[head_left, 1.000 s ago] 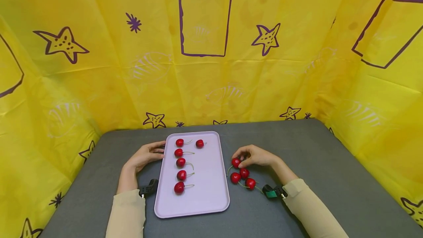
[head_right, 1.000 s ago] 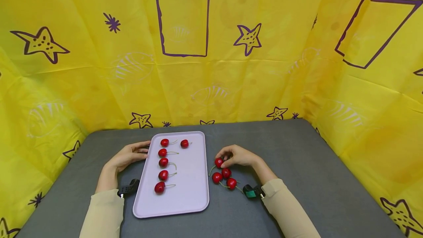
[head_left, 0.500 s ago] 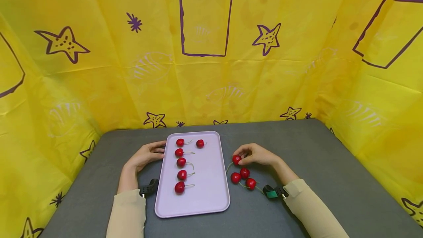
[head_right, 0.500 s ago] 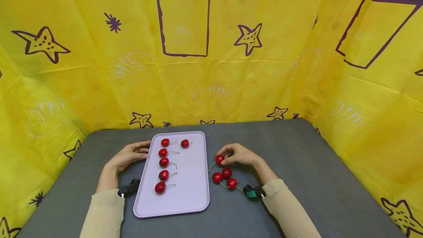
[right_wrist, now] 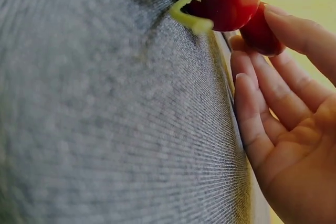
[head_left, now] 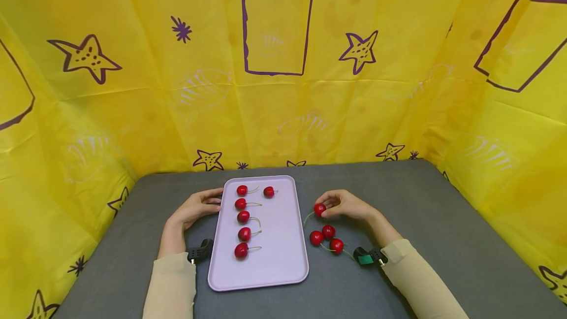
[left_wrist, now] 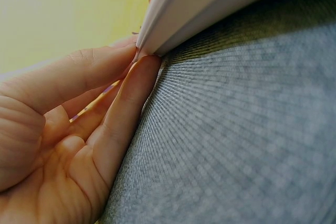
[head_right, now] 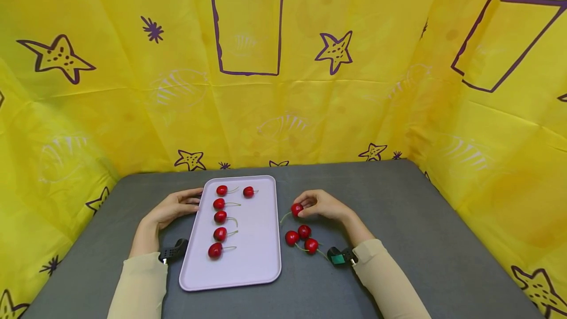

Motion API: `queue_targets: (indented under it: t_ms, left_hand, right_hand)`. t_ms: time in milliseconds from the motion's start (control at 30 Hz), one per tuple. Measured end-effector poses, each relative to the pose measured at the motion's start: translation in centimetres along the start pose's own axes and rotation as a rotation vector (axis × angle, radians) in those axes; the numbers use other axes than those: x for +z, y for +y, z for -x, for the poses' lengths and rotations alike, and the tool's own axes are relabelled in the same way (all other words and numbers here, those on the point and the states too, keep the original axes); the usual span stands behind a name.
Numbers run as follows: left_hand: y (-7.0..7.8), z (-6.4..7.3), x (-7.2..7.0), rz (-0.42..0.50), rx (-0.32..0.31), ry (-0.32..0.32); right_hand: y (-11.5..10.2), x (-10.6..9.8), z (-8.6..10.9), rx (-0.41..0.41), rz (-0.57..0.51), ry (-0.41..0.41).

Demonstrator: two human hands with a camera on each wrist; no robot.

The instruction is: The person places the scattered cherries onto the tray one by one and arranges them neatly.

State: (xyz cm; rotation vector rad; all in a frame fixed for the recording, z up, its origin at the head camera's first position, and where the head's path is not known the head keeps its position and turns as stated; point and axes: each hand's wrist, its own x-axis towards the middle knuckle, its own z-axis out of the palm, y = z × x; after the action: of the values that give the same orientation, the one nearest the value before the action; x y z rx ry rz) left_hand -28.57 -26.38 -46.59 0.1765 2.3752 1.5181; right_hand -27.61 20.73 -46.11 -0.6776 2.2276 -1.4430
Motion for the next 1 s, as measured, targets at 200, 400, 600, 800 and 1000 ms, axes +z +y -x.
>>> queue_targets:
  t_ms: [200, 400, 600, 800, 1000]
  left_hand:
    - [-0.1, 0.0, 0.0, -0.007, -0.006, 0.004]
    - [-0.1, -0.1, 0.0, -0.008, -0.008, 0.004]
    - [-0.1, -0.1, 0.0, -0.007, -0.007, 0.002]
    - [-0.1, 0.0, 0.0, -0.007, -0.003, 0.004]
    - [-0.1, -0.1, 0.0, -0.004, -0.005, 0.004]
  right_hand:
    - [0.1, -0.1, -0.1, 0.009, -0.051, 0.013]
    - [-0.2, -0.3, 0.2, -0.016, -0.101, 0.022]
    - [-0.5, -0.5, 0.2, 0.004, -0.182, 0.04]
    - [-1.4, -0.5, -0.2, 0.026, -0.257, 0.07]
    - [-2.4, -0.8, -1.0, -0.022, -0.31, 0.063]
